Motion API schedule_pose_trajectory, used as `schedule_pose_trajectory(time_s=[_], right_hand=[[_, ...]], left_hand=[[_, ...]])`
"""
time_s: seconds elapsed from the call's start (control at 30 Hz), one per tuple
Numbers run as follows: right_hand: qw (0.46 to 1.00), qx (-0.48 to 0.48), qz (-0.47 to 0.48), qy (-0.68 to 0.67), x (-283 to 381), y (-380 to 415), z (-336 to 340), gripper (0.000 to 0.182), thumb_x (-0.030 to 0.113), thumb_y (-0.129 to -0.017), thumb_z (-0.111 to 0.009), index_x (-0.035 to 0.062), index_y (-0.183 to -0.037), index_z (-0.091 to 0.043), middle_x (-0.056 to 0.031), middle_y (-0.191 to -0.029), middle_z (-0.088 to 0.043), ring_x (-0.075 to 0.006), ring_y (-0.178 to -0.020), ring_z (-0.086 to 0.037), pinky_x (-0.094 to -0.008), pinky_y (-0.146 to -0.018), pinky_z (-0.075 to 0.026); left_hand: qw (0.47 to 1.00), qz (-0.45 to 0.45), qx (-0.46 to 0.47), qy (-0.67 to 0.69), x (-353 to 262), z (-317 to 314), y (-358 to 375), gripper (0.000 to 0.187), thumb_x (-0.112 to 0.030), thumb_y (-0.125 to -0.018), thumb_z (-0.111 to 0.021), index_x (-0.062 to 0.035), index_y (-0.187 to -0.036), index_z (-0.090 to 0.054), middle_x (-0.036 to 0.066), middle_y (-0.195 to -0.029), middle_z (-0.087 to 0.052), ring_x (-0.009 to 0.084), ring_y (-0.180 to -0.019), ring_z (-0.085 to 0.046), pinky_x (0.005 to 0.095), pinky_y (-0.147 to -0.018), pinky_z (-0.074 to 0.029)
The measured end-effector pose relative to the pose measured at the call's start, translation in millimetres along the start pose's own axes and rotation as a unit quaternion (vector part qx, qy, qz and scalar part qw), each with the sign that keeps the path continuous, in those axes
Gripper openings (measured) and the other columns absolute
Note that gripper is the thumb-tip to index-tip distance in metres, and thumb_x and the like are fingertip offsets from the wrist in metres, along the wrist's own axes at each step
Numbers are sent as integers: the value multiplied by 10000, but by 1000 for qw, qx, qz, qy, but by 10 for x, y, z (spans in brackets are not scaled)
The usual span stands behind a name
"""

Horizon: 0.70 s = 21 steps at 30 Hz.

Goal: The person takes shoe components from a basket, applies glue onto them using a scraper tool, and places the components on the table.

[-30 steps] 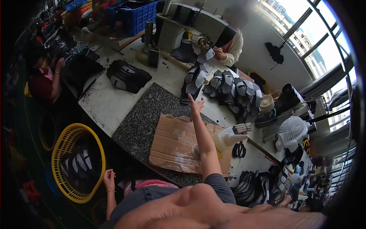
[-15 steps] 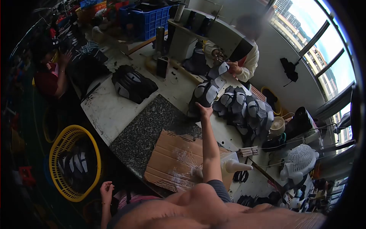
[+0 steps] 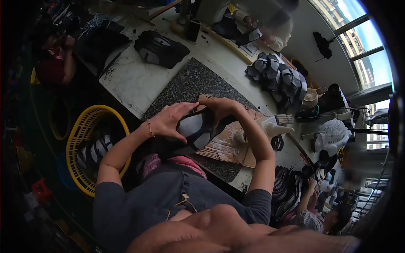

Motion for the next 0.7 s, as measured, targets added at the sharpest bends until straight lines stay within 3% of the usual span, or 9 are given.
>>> schedule_pose_trajectory(time_s=[0.03, 0.1, 0.13, 0.17, 0.27, 0.4, 0.53, 0.63, 0.7], right_hand=[[1000, 7, -26, -4, -206, -284, -68, 892, 142, -474, -849, 162, -1280, -466, -119, -1162, -619, -321, -1062, -591, -395, -908, -460], [972, -176, -135, 74, -418, -531, 238, 799, 72, -570, -790, 186, -1285, -450, -72, -1109, -628, -322, -1060, -566, -401, -930, -426], [922, -365, -71, 108, -334, -475, 423, 727, 74, -620, -768, 158, -1271, -453, -103, -1108, -607, -316, -1075, -548, -401, -877, -432], [888, -445, -82, 81, -365, -403, 410, 713, 88, -634, -770, 139, -1269, -450, -115, -1116, -589, -311, -1067, -545, -399, -860, -436], [763, -622, -166, -60, -579, 45, -88, 674, 191, -718, -775, 17, -1264, -420, -173, -1125, -499, -273, -984, -537, -371, -811, -464], [706, -554, -301, -323, -792, -124, -1502, 785, 322, -709, -808, -56, -1256, -390, -196, -1115, -512, -242, -987, -557, -343, -830, -471], [663, -576, -207, -431, -596, -481, -1689, 783, 328, -729, -791, -42, -1278, -373, -196, -1155, -550, -249, -1037, -570, -348, -876, -466], [663, -558, -192, -460, -658, -606, -1774, 776, 316, -743, -778, -21, -1302, -358, -188, -1175, -554, -256, -1065, -562, -345, -889, -462], [632, -570, -176, -494, -704, -575, -1769, 780, 328, -746, -772, -26, -1303, -356, -185, -1135, -584, -263, -1035, -582, -359, -884, -466]], left_hand=[[982, -65, -33, 177, 230, -227, -20, 1022, -348, -590, -846, -66, -1418, -316, 160, -1357, -444, 288, -1220, -483, 385, -992, -402], [973, 40, -99, 202, 1037, -551, 14, 877, -294, -623, -827, -46, -1347, -398, 158, -1244, -548, 258, -1126, -563, 352, -940, -450], [963, 124, -139, 195, 1442, -671, 52, 818, -290, -619, -822, -36, -1294, -436, 168, -1192, -578, 283, -1091, -580, 365, -923, -461], [944, 209, -176, 185, 1795, -746, 151, 761, -287, -614, -816, -26, -1241, -473, 177, -1140, -609, 307, -1057, -597, 378, -905, -473], [912, 269, -212, 226, 2250, -873, 265, 718, -328, -616, -820, -19, -1185, -509, 179, -1104, -607, 312, -1040, -590, 387, -897, -468], [950, 175, -258, -11, 1926, -656, 284, 726, -309, -594, -842, 3, -1159, -509, 152, -1063, -594, 304, -1007, -587, 377, -888, -465], [946, 178, -212, 172, 1748, -380, 220, 790, -284, -552, -854, 1, -1173, -458, 201, -1108, -582, 349, -1034, -575, 386, -893, -469], [925, 155, -269, 218, 1904, -53, 338, 745, -256, -612, -854, 0, -1184, -452, 129, -1051, -600, 221, -934, -603, 317, -839, -486], [813, 202, -283, 468, 1920, 205, 482, 697, -268, -689, -839, -9, -1203, -444, 70, -1014, -582, 140, -902, -574, 270, -809, -477]])
Point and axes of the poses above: each hand's wrist, its own y-axis away from the middle knuckle, its own z-axis out of the back of the hand, x = y × z, the point moved 10 cm from there along -y, towards the middle knuckle
